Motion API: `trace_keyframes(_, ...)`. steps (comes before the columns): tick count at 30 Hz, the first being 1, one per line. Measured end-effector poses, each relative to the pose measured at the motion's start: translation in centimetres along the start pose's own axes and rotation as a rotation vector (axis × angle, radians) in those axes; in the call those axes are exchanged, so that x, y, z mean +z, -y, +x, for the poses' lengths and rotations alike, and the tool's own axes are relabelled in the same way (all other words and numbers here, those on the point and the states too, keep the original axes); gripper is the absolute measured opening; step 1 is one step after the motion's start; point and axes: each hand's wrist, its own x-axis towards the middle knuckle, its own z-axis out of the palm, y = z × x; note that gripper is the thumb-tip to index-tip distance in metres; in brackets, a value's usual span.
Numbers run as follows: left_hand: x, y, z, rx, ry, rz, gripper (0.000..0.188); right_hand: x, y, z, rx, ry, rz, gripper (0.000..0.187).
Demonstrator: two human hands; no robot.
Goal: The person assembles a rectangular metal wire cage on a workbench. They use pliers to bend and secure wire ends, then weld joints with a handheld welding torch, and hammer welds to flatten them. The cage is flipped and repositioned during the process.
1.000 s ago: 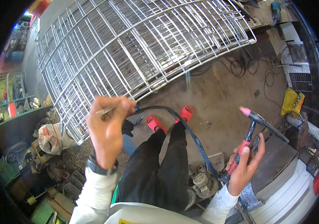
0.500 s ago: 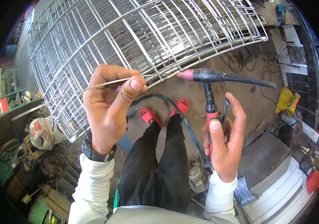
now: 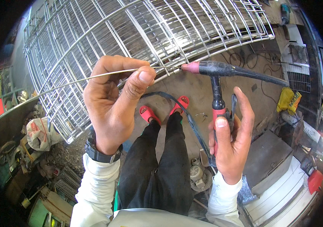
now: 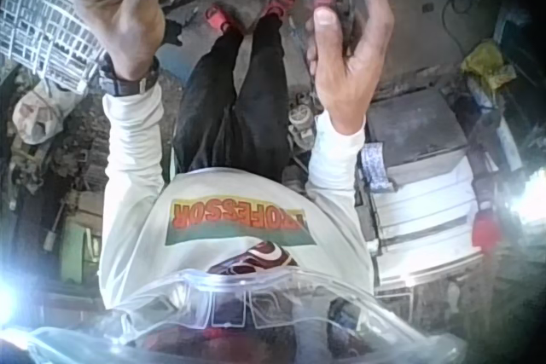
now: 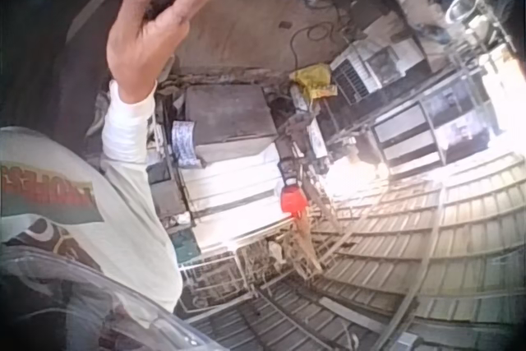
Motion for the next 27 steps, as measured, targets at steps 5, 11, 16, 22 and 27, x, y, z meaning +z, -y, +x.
trace_keyframes(5,0.1,0.1,-0.1,0.014,-0.002,-0.008,0.021,-0.1,0.1,-0.3,0.001,-0.002,0.015,0.061)
trace_keyframes(11,0.0,0.2,0.1,0.002,0.006,0.013,0.02,0.1,0.2,-0.4,0.005,-0.001,0.028,0.063)
trace_keyframes(16,0.0,0.4,0.1,0.024,0.014,0.006,0.02,0.2,0.2,-0.5,0.009,0.001,0.048,0.064)
trace_keyframes(22,-0.4,0.6,0.2,0.034,0.002,-0.001,0.019,0.7,0.4,-0.4,0.013,0.001,0.083,0.066)
trace_keyframes(27,-0.8,1.2,0.3,0.221,-0.08,-0.121,0.02,0.5,0.2,-0.8,0.027,-0.022,0.162,0.068)
